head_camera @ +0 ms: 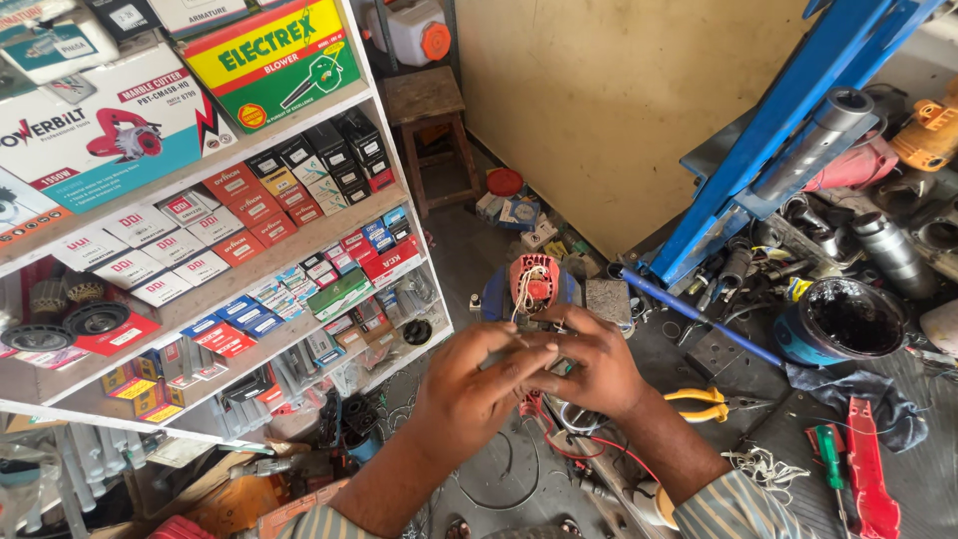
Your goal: The person repairs a small electrical component clamped in a bench vise. They use pliers to strip wire insulation, a screwdriver to adjust internal terminals, and electrical tape to insulate connections. The person repeatedly twists, cuts, and wraps wires while manipulating the component.
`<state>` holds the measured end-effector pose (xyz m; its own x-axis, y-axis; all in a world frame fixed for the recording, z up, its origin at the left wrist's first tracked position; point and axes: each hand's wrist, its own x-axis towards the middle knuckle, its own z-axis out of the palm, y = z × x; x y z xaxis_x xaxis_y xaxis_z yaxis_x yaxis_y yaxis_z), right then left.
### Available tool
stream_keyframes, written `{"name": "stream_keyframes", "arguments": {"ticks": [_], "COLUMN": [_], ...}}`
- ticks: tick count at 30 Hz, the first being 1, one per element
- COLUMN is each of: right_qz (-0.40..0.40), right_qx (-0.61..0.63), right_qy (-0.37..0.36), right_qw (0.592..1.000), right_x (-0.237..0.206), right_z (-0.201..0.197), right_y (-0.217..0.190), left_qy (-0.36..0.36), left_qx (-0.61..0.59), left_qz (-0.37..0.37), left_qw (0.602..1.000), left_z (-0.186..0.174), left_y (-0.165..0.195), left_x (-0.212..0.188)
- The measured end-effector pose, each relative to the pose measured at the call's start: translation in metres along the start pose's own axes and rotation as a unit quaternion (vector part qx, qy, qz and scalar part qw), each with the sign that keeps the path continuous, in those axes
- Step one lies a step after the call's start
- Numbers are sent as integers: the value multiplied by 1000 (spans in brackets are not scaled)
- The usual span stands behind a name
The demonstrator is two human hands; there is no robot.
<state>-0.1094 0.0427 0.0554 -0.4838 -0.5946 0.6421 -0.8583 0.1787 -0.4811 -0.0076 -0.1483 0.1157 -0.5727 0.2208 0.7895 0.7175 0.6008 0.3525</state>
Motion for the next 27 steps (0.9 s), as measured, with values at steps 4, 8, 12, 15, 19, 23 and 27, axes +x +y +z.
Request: {"name": "stream_keyframes", "arguments": {"ticks": [4,8,12,15,19,23,27], "right_qz": [-27,-45,-41,-51,-37,-42,-50], "right_qx": [12,-34,-16,-39,-30,-20,-37], "right_qy": [-4,-1,9,7,5,9,3], "right_qw": [1000,998,999,998,999,999,998], "right_x": [2,0,-1,1,1,4,5], "right_z": [-2,-1,1,1,1,0,-2], "right_y": [6,8,8,9,6,3,2], "left_qy": [-36,-129,-76,-20,12,54,110], "left_qx": [-65,-102,-109,-112,-148,-252,-281], "left_qz": [-2,27,-2,-1,-42,-92,-125], "left_qw": [997,986,991,993,988,962,945], "left_z": [2,-7,-11,0,17,29,53], "left_y": [-5,-8,-6,-1,-7,-7,9], "left_x": [0,7,14,6,-12,-30,-38]}}
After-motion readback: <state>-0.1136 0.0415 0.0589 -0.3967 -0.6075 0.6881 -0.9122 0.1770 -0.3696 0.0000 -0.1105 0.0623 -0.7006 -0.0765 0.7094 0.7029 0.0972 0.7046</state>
